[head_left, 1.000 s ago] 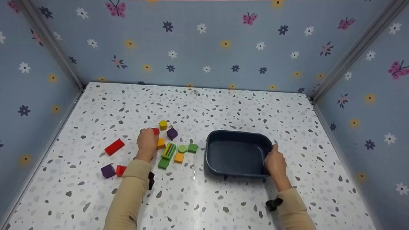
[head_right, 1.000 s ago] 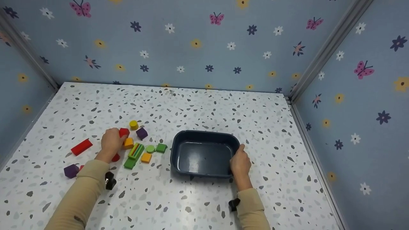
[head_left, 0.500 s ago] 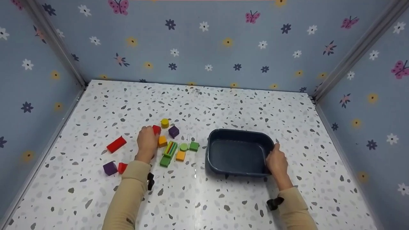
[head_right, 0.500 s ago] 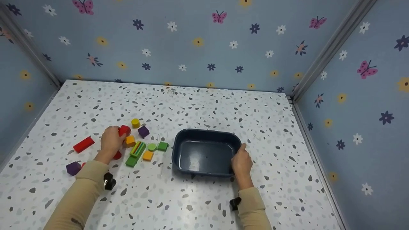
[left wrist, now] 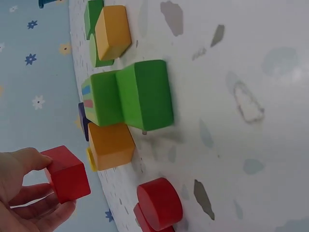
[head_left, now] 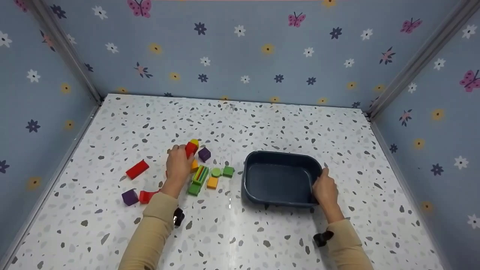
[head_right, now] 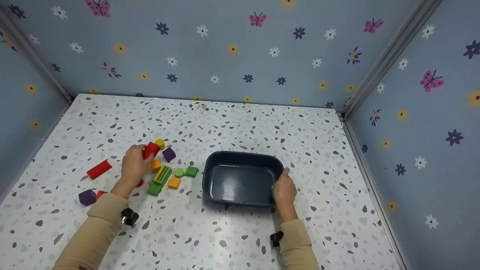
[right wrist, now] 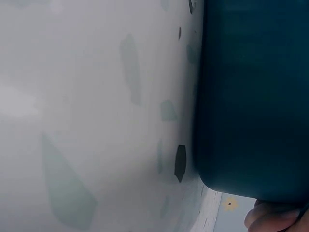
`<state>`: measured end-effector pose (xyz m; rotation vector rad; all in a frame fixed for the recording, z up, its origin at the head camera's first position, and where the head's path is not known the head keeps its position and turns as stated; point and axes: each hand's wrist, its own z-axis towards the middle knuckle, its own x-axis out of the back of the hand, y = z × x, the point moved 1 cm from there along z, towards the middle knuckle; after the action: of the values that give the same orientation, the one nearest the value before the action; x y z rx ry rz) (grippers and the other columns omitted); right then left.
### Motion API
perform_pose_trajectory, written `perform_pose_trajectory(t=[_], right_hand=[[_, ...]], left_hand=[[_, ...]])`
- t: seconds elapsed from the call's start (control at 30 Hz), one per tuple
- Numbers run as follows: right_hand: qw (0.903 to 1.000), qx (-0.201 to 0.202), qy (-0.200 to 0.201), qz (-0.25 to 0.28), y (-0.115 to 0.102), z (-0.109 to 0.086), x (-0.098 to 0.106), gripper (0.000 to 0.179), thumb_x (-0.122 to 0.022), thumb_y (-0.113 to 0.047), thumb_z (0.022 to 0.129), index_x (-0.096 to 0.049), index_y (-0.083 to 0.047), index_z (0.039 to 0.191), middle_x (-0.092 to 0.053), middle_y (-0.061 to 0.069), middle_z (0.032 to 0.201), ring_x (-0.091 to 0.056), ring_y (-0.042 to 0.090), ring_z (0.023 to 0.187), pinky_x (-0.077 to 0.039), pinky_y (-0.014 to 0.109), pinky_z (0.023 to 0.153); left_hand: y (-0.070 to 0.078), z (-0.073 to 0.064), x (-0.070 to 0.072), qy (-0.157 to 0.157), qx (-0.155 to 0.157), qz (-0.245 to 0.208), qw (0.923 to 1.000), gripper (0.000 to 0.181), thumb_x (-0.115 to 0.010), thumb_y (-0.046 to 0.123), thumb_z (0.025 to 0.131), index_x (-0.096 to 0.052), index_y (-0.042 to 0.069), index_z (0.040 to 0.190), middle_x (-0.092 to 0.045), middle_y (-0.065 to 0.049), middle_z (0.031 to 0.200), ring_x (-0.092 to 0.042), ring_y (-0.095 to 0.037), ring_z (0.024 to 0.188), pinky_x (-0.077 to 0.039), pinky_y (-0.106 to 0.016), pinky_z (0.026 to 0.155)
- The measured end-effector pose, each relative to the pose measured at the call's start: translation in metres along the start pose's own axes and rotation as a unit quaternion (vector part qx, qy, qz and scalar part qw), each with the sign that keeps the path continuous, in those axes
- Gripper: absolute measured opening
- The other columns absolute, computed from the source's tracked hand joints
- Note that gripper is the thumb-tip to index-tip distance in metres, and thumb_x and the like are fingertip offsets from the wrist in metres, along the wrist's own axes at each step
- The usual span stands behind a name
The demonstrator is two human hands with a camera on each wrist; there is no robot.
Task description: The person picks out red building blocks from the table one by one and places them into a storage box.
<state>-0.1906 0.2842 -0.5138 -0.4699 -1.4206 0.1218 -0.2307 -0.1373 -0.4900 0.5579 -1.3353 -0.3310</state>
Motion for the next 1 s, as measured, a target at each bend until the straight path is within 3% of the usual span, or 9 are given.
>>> perform_pose_trajectory(t=[0.33, 0.5, 0.8, 1.0], right_hand=[[1.0000, 0.000, -0.001, 0.004, 0.000, -0.001, 0.001, 0.027, -0.039, -0.005, 0.088, -0.034, 0.005, 0.113, -0.055, 0.033, 0.081, -0.057, 0.043, 0.065, -0.043, 0.049, 0.049], [1.0000, -0.005, -0.003, 0.005, -0.001, 0.000, 0.001, 0.028, -0.039, -0.005, 0.088, -0.034, 0.005, 0.114, -0.055, 0.033, 0.082, -0.056, 0.045, 0.067, -0.042, 0.051, 0.050], [0.9999, -0.011, -0.004, 0.004, -0.001, 0.000, 0.001, 0.027, -0.040, -0.006, 0.088, -0.035, 0.004, 0.112, -0.055, 0.033, 0.083, -0.057, 0.045, 0.070, -0.043, 0.052, 0.052], [0.9998, -0.015, -0.009, 0.013, -0.001, 0.000, 0.001, 0.027, -0.038, -0.005, 0.088, -0.034, 0.004, 0.113, -0.055, 0.032, 0.085, -0.057, 0.043, 0.070, -0.043, 0.050, 0.053]], left_hand=[[0.031, -0.016, 0.005, -0.003, -0.025, -0.040, 0.9989, 0.043, -0.060, 0.018, 0.084, -0.050, -0.006, 0.118, -0.052, -0.020, 0.106, -0.052, -0.030, 0.097, -0.042, -0.041, 0.086], [0.044, -0.026, 0.005, 0.019, -0.048, -0.063, 0.9967, 0.040, -0.062, 0.016, 0.082, -0.053, -0.005, 0.115, -0.053, -0.019, 0.106, -0.053, -0.028, 0.095, -0.044, -0.039, 0.085], [0.068, -0.051, -0.003, 0.017, -0.084, -0.093, 0.9920, 0.038, -0.064, 0.016, 0.081, -0.055, -0.001, 0.113, -0.054, -0.014, 0.104, -0.053, -0.024, 0.093, -0.045, -0.034, 0.084], [0.086, -0.064, -0.010, 0.033, -0.123, -0.104, 0.9864, 0.035, -0.065, 0.017, 0.080, -0.058, 0.000, 0.110, -0.055, -0.012, 0.096, -0.055, -0.022, 0.086, -0.047, -0.031, 0.080]])
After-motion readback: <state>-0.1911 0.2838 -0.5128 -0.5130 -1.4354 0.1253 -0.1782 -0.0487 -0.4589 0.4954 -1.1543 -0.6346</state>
